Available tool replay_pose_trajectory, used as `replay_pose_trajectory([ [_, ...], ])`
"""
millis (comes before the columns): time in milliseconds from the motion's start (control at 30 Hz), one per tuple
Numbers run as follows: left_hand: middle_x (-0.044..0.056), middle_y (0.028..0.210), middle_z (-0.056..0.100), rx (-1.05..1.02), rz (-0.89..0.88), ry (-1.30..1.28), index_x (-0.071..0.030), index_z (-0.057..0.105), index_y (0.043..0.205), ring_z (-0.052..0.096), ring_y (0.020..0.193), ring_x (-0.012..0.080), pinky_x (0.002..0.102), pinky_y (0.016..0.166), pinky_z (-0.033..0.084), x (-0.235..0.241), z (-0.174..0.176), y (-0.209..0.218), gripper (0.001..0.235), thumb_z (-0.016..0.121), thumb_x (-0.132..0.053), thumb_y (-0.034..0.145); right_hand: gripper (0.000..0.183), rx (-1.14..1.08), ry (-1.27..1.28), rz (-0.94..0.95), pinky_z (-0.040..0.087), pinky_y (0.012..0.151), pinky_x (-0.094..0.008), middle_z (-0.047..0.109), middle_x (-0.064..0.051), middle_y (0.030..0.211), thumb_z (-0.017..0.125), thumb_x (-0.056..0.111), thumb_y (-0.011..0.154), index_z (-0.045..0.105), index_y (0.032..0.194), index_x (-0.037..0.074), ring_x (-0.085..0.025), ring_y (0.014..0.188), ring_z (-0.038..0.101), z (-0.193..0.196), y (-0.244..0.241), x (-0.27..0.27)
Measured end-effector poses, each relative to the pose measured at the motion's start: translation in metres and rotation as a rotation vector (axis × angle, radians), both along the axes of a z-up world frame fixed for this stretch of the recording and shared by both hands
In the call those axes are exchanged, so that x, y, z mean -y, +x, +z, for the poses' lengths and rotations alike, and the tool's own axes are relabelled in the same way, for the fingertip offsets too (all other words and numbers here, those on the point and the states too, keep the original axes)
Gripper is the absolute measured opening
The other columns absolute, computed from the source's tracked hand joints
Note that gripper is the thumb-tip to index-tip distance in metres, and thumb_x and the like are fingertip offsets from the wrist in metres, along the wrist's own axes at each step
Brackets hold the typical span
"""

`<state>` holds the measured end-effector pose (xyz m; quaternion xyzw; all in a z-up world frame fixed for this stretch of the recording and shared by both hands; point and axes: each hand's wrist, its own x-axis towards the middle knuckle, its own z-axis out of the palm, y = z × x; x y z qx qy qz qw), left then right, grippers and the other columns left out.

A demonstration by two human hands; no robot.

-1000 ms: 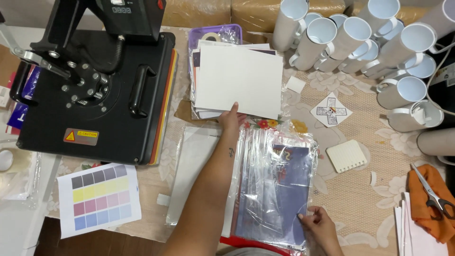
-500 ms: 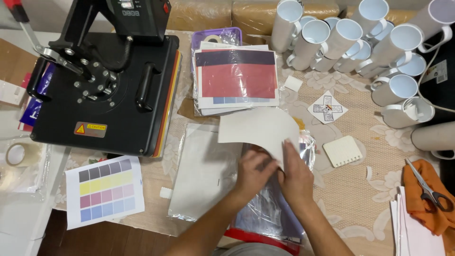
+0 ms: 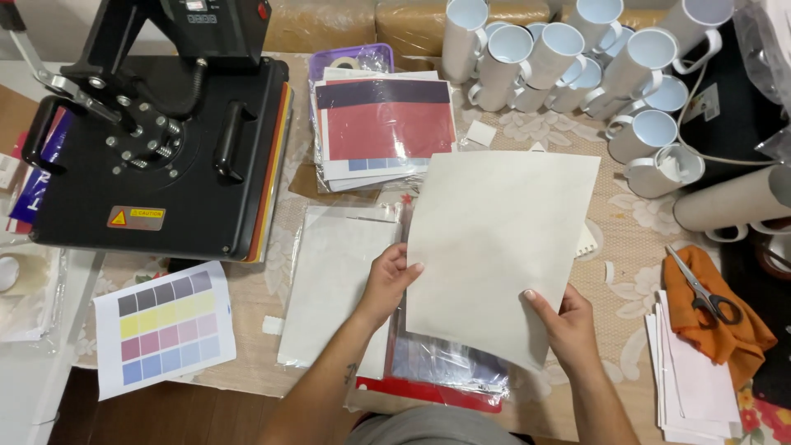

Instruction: Organizing printed artwork sheets by placing them into protective sleeves and a binder.

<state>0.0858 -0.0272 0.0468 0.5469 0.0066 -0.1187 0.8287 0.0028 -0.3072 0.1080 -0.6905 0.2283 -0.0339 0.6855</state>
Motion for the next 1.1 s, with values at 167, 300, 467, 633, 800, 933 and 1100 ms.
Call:
replay_pose_trajectory([
  [167, 0.012, 0.096, 0.077, 0.109, 0.068, 0.110, -0.004, 0.064, 0.115, 0.072, 0.085, 0.0164, 0.034, 0.076, 0.061, 0.014, 0.008, -0.022, 0.034, 0.077, 0.002, 0.084, 0.017, 0.145, -0.048, -0.052, 0.056, 0.075, -0.040, 0.074, -0.012, 0.087, 0.078, 0.002, 0.087, 0.070, 0.101, 0.001, -0.016, 0.081, 0.064, -0.047, -0.009, 0.012],
  [300, 0.014, 0.101, 0.078, 0.136, 0.074, 0.335, -0.004, 0.068, 0.114, 0.072, 0.095, 0.0184, 0.040, 0.083, 0.059, 0.012, -0.005, -0.044, 0.041, 0.086, -0.005, 0.077, 0.019, 0.205, -0.049, -0.030, 0.055, 0.081, -0.038, 0.075, -0.010, 0.087, 0.082, 0.000, 0.082, 0.074, 0.099, 0.001, -0.013, 0.084, 0.059, -0.059, -0.014, 0.005],
  [467, 0.013, 0.105, 0.073, 0.085, 0.035, 0.287, 0.000, 0.063, 0.115, 0.063, 0.098, 0.0200, 0.041, 0.090, 0.054, 0.010, -0.014, -0.065, 0.042, 0.083, -0.002, 0.079, 0.027, 0.095, -0.112, 0.074, 0.052, 0.091, -0.046, 0.077, -0.017, 0.094, 0.086, 0.002, 0.077, 0.077, 0.103, -0.001, -0.023, 0.094, 0.066, -0.083, -0.031, 0.002],
  [633, 0.012, 0.097, 0.078, 0.058, -0.017, 0.340, 0.000, 0.077, 0.099, 0.064, 0.093, 0.0169, 0.036, 0.084, 0.053, 0.005, -0.020, -0.062, 0.019, 0.081, 0.001, 0.080, 0.021, 0.065, -0.143, 0.120, 0.050, 0.094, -0.047, 0.078, -0.018, 0.097, 0.083, 0.002, 0.081, 0.079, 0.101, 0.000, -0.024, 0.100, 0.066, -0.092, -0.039, 0.013],
  [800, 0.012, 0.147, 0.058, 0.444, -0.067, 0.413, -0.022, 0.082, 0.076, 0.027, 0.149, 0.0402, 0.048, 0.124, 0.014, 0.000, 0.017, -0.024, 0.007, 0.086, -0.027, 0.073, 0.080, 0.257, -0.037, 0.087, 0.020, 0.121, -0.061, 0.032, -0.032, 0.159, 0.075, 0.026, 0.077, 0.043, 0.143, -0.006, -0.050, 0.149, 0.020, 0.027, -0.020, -0.001],
  [933, 0.014, 0.158, 0.044, 0.485, -0.072, 0.443, -0.022, 0.082, 0.075, 0.015, 0.153, 0.0439, 0.049, 0.126, 0.008, 0.012, 0.043, 0.001, 0.004, 0.083, -0.022, 0.072, 0.072, -0.093, 0.547, 0.016, 0.042, 0.106, -0.056, 0.045, -0.022, 0.152, 0.027, 0.055, 0.101, 0.042, 0.151, 0.004, -0.044, 0.136, 0.047, -0.022, -0.009, 0.033],
  [1100, 0.021, 0.160, 0.037, 0.683, -0.077, 0.800, -0.020, 0.069, 0.129, 0.032, 0.144, 0.0515, 0.058, 0.122, 0.023, 0.030, 0.027, 0.028, 0.060, 0.069, 0.009, 0.076, 0.034, -0.320, 0.284, 0.201, 0.061, 0.064, -0.036, 0.072, -0.006, 0.093, 0.066, 0.021, 0.097, 0.062, 0.121, -0.003, -0.020, 0.072, 0.074, -0.154, -0.001, 0.092],
])
